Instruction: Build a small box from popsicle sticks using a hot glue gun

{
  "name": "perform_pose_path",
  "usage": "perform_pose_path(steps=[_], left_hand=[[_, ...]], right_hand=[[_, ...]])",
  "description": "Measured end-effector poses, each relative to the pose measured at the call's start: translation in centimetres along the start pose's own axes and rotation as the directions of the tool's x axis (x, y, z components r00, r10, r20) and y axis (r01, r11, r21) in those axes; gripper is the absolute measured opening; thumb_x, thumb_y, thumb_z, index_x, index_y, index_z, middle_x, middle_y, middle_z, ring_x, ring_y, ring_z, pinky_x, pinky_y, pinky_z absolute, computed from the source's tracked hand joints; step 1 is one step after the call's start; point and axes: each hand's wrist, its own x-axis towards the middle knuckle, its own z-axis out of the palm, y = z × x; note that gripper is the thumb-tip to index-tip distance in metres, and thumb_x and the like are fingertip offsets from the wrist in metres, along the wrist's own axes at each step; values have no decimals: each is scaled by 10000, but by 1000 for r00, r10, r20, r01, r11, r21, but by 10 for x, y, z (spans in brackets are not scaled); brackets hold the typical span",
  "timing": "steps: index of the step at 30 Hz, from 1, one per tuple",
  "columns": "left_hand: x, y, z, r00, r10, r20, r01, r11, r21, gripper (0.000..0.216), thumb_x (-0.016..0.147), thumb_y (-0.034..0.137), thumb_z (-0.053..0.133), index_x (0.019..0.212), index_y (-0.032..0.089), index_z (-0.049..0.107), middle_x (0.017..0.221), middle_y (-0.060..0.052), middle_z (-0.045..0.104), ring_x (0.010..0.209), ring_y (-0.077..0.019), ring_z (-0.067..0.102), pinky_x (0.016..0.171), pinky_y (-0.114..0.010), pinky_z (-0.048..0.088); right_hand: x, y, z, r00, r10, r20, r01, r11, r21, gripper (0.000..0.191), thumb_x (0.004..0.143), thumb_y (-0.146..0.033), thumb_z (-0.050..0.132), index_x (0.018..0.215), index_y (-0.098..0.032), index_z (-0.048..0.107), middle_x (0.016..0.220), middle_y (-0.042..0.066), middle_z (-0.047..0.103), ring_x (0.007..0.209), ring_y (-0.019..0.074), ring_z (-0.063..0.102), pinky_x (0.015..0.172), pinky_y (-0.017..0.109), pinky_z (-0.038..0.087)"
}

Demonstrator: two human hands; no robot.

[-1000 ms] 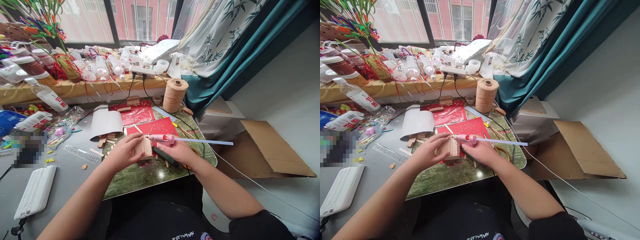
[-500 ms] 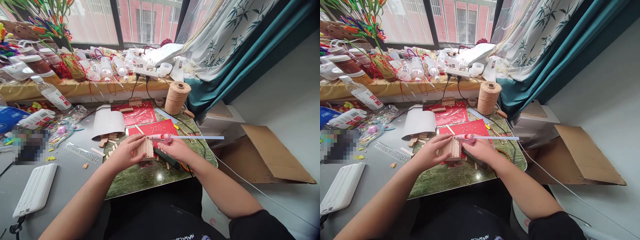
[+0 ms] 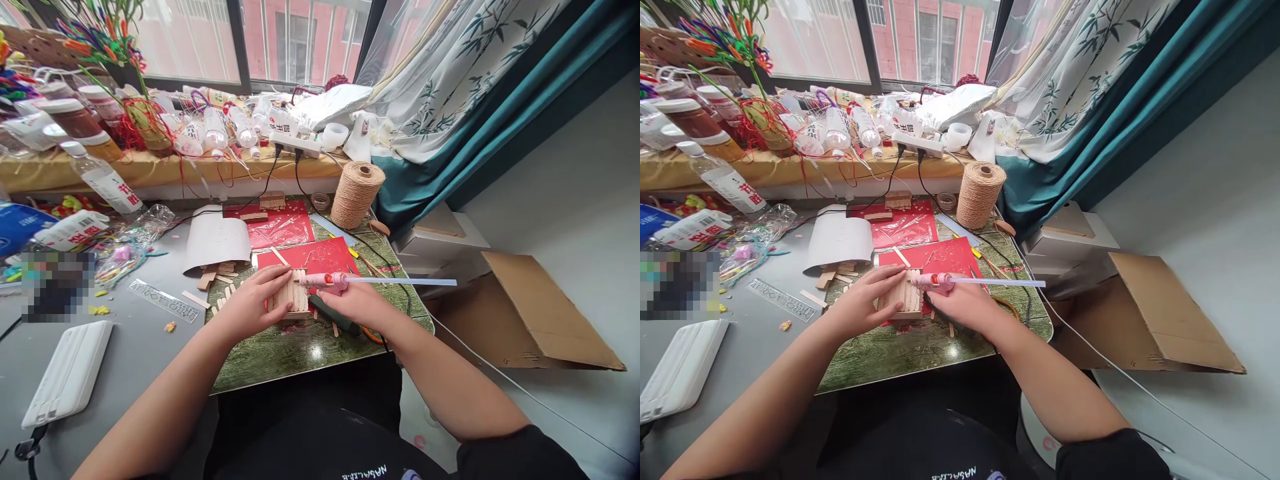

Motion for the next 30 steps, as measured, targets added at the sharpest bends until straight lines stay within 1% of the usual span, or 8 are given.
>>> perform_pose_path(steps=[9,13,19,23,25,27,28,30], left_hand=[[1,1,0,1000,17,-12,-17,1000,5,623,1018,465,631,1602,282,515,1625,-120,539,1472,-345,543,1234,-565,486],[0,-1,0,1000,19,-1,-19,1000,21,620,1023,452,628,1600,256,513,1624,-131,537,1472,-342,541,1237,-568,477],[1,-1,4,1000,14,8,-14,1000,18,623,1034,450,609,1615,266,484,1649,-124,508,1504,-329,509,1256,-550,456],[-3,3,-1,1000,-18,12,19,1000,-25,616,1064,460,564,1641,295,429,1713,-103,428,1583,-321,412,1307,-555,377],[-13,-2,-11,995,-89,-46,85,994,-70,636,1070,484,549,1659,312,383,1736,-94,390,1608,-324,368,1317,-564,347],[-30,-16,-26,967,-213,-140,199,974,-105,621,1065,516,546,1633,305,409,1699,-100,444,1568,-322,427,1290,-551,381],[-41,-25,-34,943,-279,-184,264,959,-101,583,1056,534,552,1579,287,472,1628,-111,529,1497,-320,511,1245,-534,435],[-62,-45,-45,909,-392,-140,395,919,-3,561,1003,606,610,1447,264,585,1479,-117,649,1367,-335,608,1159,-525,495]], right_hand=[[-11,2,-1,997,-62,37,63,998,-20,318,922,-360,686,1197,-414,836,957,-18,820,904,252,718,783,307,535],[-18,7,1,999,-23,39,24,999,-48,321,896,-318,693,1164,-410,843,925,-33,816,832,223,694,736,288,515],[-25,7,-4,993,22,118,-12,997,-80,355,899,-321,673,1215,-384,823,899,-45,808,809,195,692,747,272,522],[-28,9,-11,994,-63,89,51,990,129,389,905,-395,721,1281,-340,806,1018,4,830,977,260,736,846,327,579],[-30,14,-13,994,-100,40,84,950,299,456,923,-450,721,1353,-309,772,1163,41,821,1029,277,742,861,351,597],[-32,25,-12,996,-83,-20,83,894,441,511,941,-482,710,1413,-288,733,1330,70,772,937,241,742,772,328,597],[-33,32,-11,998,-51,-46,68,869,491,531,944,-487,710,1436,-287,714,1369,80,753,834,204,721,689,306,576],[-33,47,-7,993,66,-94,-3,833,554,563,926,-489,731,1447,-277,699,1221,93,796,616,134,604,522,266,470]])
